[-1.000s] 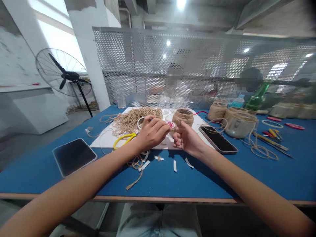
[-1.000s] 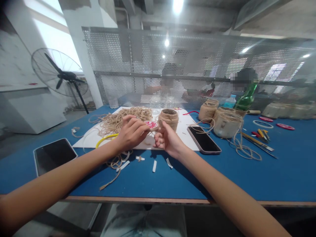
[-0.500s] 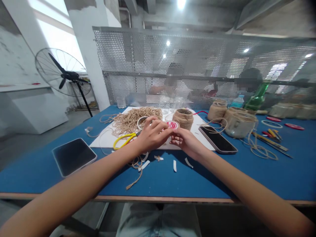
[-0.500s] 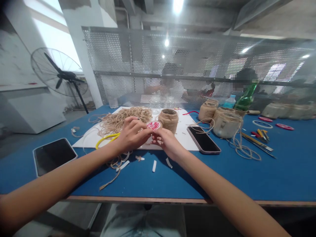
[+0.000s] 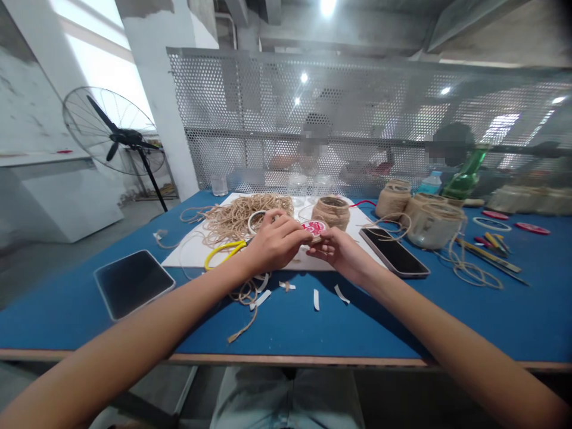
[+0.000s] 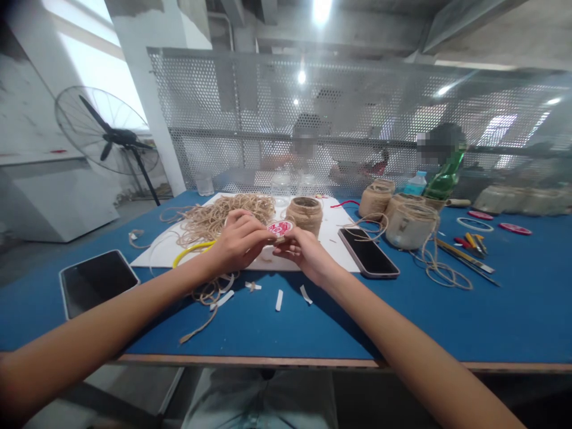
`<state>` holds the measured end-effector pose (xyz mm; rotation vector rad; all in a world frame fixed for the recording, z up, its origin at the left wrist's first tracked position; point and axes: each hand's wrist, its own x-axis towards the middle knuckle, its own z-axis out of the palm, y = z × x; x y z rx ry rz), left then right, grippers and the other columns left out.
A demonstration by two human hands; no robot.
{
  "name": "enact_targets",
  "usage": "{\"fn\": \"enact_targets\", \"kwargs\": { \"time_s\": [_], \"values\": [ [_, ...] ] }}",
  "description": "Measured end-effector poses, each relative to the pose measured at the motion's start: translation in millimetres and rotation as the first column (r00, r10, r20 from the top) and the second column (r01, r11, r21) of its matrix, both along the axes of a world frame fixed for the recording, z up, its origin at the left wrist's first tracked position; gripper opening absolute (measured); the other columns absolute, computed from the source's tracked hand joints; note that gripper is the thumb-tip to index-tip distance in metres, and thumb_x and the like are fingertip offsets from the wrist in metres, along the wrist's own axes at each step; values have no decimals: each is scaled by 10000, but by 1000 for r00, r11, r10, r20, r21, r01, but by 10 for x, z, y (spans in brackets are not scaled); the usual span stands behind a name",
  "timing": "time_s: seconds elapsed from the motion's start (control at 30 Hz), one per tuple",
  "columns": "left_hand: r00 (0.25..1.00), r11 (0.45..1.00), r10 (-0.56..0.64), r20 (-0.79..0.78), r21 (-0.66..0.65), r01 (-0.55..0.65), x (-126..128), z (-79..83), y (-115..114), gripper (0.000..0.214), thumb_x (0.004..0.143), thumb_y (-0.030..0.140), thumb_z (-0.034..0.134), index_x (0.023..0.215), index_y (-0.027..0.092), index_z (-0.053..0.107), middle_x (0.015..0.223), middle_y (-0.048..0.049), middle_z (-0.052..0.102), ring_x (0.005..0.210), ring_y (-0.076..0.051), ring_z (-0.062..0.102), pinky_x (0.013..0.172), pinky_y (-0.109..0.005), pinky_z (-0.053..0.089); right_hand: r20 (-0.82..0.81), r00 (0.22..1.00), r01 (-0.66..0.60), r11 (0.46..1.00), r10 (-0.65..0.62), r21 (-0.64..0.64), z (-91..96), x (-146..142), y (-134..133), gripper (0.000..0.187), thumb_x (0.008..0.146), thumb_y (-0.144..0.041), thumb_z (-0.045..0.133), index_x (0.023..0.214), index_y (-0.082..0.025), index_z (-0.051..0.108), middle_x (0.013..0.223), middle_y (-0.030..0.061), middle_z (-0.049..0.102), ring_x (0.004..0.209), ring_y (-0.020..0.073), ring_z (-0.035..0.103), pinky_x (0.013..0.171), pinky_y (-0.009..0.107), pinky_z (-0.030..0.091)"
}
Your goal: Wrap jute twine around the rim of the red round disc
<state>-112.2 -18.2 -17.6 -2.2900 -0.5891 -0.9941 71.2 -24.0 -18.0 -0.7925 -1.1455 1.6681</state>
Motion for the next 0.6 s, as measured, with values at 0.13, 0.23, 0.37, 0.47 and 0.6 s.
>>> {"fn": "enact_targets", "kwargs": {
  "time_s": [0.13, 0.23, 0.37, 0.47, 0.6],
  "values": [
    [999, 999, -32, 10, -36, 33, -1, 1, 15, 215, 797, 147, 481, 973, 233, 570, 847, -4, 612, 818, -131, 486, 852, -342, 301, -8, 1000, -18, 1000, 18, 4, 6, 13, 21, 152, 702, -172, 489, 738, -148, 635, 693, 41, 641, 623, 127, 584, 776, 312, 486],
    [999, 996, -36, 16, -82, 37, -15, -11, 38, 256, 790, 132, 472, 988, 252, 582, 886, -12, 600, 843, -134, 481, 848, -342, 297, 0, 1000, -26, 1000, 26, 8, 18, 14, 20, 152, 702, -167, 486, 731, -152, 634, 687, 40, 642, 615, 126, 586, 774, 307, 484],
    [998, 989, -49, 29, -139, 53, -36, -10, 44, 275, 794, 135, 473, 1002, 275, 586, 917, -16, 581, 850, -139, 471, 834, -339, 303, -9, 999, -37, 999, 37, 2, 41, 6, 1, 155, 704, -159, 472, 698, -153, 626, 685, 43, 636, 613, 127, 581, 778, 310, 478],
    [998, 991, -55, 16, -121, 57, -34, -1, 24, 238, 794, 222, 517, 1020, 270, 578, 925, -23, 573, 871, -154, 465, 842, -351, 303, -51, 998, -44, 999, 43, -24, 59, 0, -13, 152, 709, -149, 468, 683, -160, 618, 648, 31, 620, 609, 123, 568, 787, 310, 471],
    [1000, 999, -28, 10, -27, 28, -16, -5, 16, 269, 766, 302, 567, 1034, 278, 564, 920, -25, 556, 891, -173, 453, 835, -361, 313, -104, 993, -62, 996, 54, -69, 80, -2, -28, 180, 714, -135, 446, 681, -147, 622, 641, 27, 614, 599, 112, 558, 776, 289, 468]
  ]
}}
